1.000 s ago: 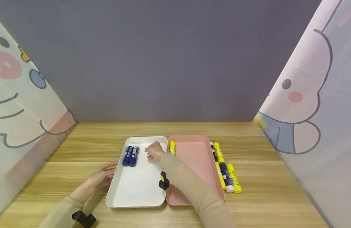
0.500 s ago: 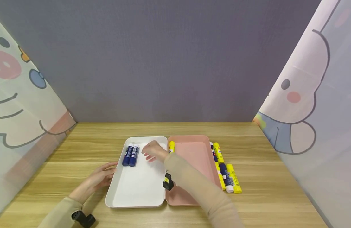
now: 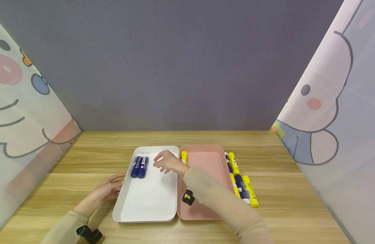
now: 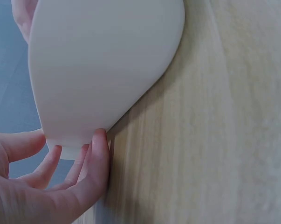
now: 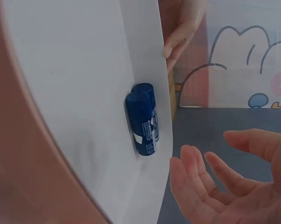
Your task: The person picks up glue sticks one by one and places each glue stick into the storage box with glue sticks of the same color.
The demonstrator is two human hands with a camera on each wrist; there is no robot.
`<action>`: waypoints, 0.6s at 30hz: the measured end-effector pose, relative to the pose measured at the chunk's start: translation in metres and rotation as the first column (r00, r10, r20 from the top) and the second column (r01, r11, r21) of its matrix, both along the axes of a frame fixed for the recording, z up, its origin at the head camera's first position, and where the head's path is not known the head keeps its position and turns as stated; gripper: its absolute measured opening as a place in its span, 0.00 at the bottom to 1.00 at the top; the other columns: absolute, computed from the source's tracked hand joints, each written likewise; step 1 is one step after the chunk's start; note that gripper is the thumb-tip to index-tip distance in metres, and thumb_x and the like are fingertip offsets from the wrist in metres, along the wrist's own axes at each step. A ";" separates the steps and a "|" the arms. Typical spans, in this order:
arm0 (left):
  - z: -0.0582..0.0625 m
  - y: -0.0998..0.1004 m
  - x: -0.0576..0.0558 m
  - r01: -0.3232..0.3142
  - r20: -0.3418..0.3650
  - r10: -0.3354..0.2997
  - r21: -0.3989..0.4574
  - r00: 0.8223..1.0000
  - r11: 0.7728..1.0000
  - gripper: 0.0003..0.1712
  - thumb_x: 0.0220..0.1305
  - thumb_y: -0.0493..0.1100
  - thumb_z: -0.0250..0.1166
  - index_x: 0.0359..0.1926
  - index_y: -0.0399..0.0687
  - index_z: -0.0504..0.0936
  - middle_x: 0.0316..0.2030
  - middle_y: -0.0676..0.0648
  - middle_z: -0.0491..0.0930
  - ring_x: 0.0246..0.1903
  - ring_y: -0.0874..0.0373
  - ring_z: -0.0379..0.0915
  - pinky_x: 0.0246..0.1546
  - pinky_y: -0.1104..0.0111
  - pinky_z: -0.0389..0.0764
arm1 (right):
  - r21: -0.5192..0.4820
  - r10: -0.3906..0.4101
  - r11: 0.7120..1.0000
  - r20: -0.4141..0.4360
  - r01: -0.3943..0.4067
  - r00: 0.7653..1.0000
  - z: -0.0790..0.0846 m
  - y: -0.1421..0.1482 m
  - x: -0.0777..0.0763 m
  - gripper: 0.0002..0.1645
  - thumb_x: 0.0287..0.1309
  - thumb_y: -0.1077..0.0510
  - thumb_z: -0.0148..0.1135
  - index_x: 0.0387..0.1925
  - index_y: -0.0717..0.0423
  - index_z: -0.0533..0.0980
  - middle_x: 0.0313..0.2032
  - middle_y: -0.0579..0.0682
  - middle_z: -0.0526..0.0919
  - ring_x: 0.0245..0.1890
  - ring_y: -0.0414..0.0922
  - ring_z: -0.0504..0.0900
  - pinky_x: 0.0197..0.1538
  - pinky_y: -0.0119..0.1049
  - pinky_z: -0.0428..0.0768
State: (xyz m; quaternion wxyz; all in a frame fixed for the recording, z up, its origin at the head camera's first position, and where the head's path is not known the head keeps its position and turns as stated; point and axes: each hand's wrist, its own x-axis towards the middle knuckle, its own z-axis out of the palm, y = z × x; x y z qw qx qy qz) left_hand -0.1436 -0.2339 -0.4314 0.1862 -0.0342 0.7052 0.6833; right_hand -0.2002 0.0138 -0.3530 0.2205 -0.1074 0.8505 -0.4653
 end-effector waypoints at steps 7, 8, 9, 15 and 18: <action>-0.001 0.000 0.000 0.005 0.002 -0.005 0.013 1.000 1.000 0.31 0.63 0.37 0.51 0.61 0.27 0.50 0.41 0.44 0.76 0.35 0.57 0.76 0.35 0.61 0.75 | 0.016 0.057 0.998 -0.043 -0.057 0.997 0.012 0.024 0.003 0.17 0.53 0.60 0.58 0.45 0.61 0.74 0.35 0.57 0.80 0.29 0.49 0.79 0.32 0.38 0.78; -0.001 0.000 0.000 0.009 0.001 -0.009 0.017 1.000 1.000 0.30 0.63 0.37 0.50 0.61 0.27 0.50 0.41 0.44 0.76 0.35 0.57 0.76 0.35 0.62 0.75 | 0.018 0.063 0.998 -0.050 -0.062 0.997 0.014 0.029 0.004 0.16 0.52 0.60 0.58 0.45 0.60 0.74 0.35 0.56 0.80 0.29 0.48 0.79 0.33 0.39 0.78; -0.001 0.000 0.000 0.015 0.000 -0.015 0.020 1.000 1.000 0.30 0.63 0.37 0.50 0.61 0.27 0.50 0.41 0.44 0.76 0.35 0.58 0.76 0.35 0.62 0.75 | 0.020 0.065 0.998 -0.056 -0.064 0.996 0.016 0.033 0.005 0.16 0.52 0.60 0.58 0.44 0.59 0.74 0.34 0.54 0.80 0.28 0.47 0.79 0.33 0.39 0.77; -0.002 -0.001 0.000 0.025 0.001 -0.025 0.027 1.000 0.999 0.30 0.64 0.37 0.50 0.61 0.26 0.49 0.40 0.46 0.76 0.35 0.59 0.76 0.35 0.63 0.75 | 0.021 0.061 0.998 -0.060 -0.060 0.996 0.026 0.062 0.006 0.18 0.53 0.59 0.56 0.47 0.59 0.73 0.36 0.54 0.78 0.30 0.49 0.77 0.36 0.39 0.76; -0.001 -0.001 0.000 0.020 -0.008 -0.019 0.022 1.000 1.000 0.30 0.63 0.37 0.50 0.61 0.26 0.50 0.40 0.46 0.76 0.35 0.58 0.76 0.35 0.62 0.75 | 0.018 0.052 0.999 -0.070 -0.050 0.996 0.029 0.076 0.004 0.19 0.54 0.58 0.56 0.49 0.58 0.72 0.40 0.56 0.76 0.32 0.46 0.77 0.38 0.40 0.76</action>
